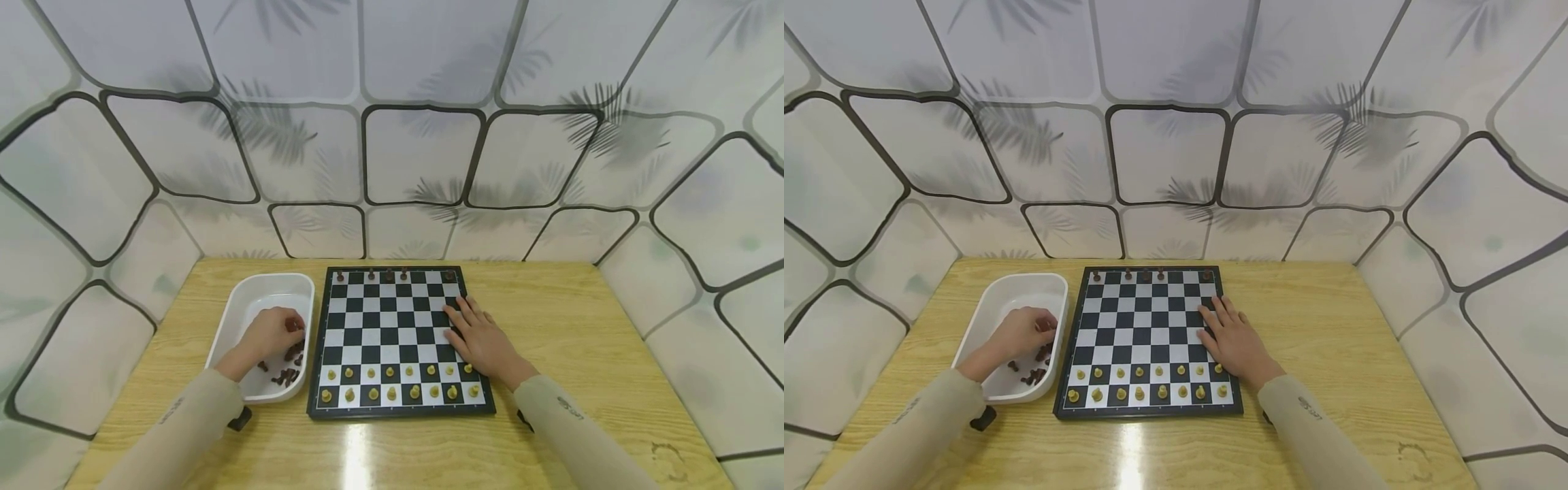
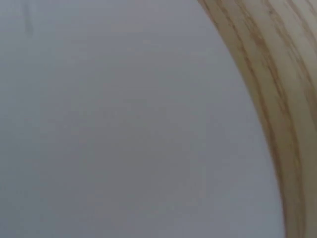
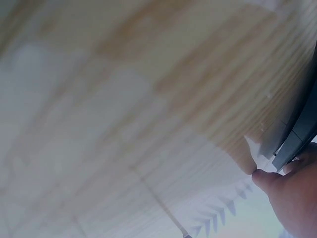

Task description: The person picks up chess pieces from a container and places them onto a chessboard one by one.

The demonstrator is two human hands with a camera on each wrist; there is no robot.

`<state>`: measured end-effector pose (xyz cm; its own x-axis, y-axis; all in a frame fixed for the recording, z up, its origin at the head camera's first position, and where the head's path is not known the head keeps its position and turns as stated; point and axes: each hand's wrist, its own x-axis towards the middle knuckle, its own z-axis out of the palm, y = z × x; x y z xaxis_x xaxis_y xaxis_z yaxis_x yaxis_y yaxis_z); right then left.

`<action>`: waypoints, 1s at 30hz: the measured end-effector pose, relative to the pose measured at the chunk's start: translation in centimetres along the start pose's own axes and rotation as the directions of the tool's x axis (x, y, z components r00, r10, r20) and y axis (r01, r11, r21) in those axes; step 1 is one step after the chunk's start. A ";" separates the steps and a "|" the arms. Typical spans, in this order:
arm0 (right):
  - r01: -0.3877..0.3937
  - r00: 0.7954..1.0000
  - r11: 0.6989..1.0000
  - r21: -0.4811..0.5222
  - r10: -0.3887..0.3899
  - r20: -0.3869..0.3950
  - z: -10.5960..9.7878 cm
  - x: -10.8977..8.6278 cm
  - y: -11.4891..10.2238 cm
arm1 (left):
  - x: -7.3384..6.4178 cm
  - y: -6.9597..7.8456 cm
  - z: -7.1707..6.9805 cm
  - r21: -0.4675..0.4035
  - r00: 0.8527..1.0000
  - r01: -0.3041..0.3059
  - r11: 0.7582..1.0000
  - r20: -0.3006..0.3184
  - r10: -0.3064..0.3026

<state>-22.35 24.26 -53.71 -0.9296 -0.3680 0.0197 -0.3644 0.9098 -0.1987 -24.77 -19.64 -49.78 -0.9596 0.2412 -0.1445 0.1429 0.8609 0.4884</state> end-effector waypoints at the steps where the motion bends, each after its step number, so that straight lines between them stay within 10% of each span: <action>1: -0.001 1.000 1.000 0.000 0.001 0.001 0.0 0.0 0.0 | 0.0 -0.1 -0.1 -0.011 1.000 0.004 1.000 0.002 -0.004; 16: -0.003 1.000 1.000 0.005 0.003 0.004 0.0 0.1 0.1 | -0.7 -0.8 -0.8 -0.140 0.985 -0.061 0.988 -0.170 0.037; 30: -0.005 1.000 1.000 0.006 0.005 0.004 0.3 0.1 0.2 | -0.7 0.4 -2.1 -0.152 0.937 -0.137 0.979 -0.341 0.078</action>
<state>-22.47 24.33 -53.99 -0.9313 -0.3639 0.0150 -0.3591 0.9106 -0.2046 -24.52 -20.43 -47.65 -0.9706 0.1405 0.1957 0.2340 0.7417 0.6286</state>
